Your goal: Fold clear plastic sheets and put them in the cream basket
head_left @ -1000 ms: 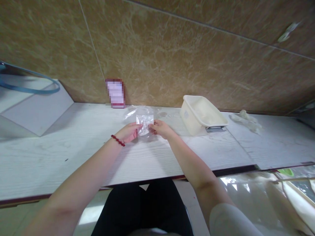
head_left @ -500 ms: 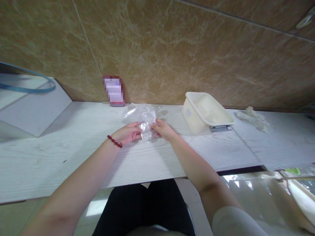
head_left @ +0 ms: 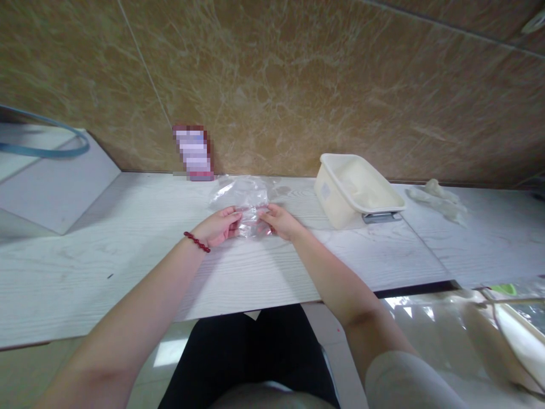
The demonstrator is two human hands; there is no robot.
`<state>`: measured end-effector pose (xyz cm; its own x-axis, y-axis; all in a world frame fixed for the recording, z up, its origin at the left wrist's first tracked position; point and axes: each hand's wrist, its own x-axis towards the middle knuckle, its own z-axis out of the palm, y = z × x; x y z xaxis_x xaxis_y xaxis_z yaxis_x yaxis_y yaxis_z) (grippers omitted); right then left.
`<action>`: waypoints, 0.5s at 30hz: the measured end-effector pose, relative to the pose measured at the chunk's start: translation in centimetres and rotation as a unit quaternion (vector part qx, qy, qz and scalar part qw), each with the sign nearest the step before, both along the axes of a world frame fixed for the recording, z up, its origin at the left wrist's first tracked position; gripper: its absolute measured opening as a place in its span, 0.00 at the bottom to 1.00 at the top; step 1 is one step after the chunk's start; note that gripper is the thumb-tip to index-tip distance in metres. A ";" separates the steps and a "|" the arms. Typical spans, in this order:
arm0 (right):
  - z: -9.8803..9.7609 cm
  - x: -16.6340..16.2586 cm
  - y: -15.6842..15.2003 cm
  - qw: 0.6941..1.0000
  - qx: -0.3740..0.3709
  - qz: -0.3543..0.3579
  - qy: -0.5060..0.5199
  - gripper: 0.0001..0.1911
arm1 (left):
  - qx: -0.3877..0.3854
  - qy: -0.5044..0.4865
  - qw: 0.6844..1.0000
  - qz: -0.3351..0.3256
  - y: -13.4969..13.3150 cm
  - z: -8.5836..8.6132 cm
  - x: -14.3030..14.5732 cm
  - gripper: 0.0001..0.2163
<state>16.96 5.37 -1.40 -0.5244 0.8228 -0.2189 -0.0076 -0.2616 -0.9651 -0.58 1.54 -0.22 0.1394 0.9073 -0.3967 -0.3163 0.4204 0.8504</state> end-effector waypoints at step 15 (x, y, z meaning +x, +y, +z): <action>0.0 -0.3 0.1 0.996 -0.053 -0.053 0.038 0.06 | 0.023 -0.006 0.998 0.058 -0.2 -0.2 1.2 0.06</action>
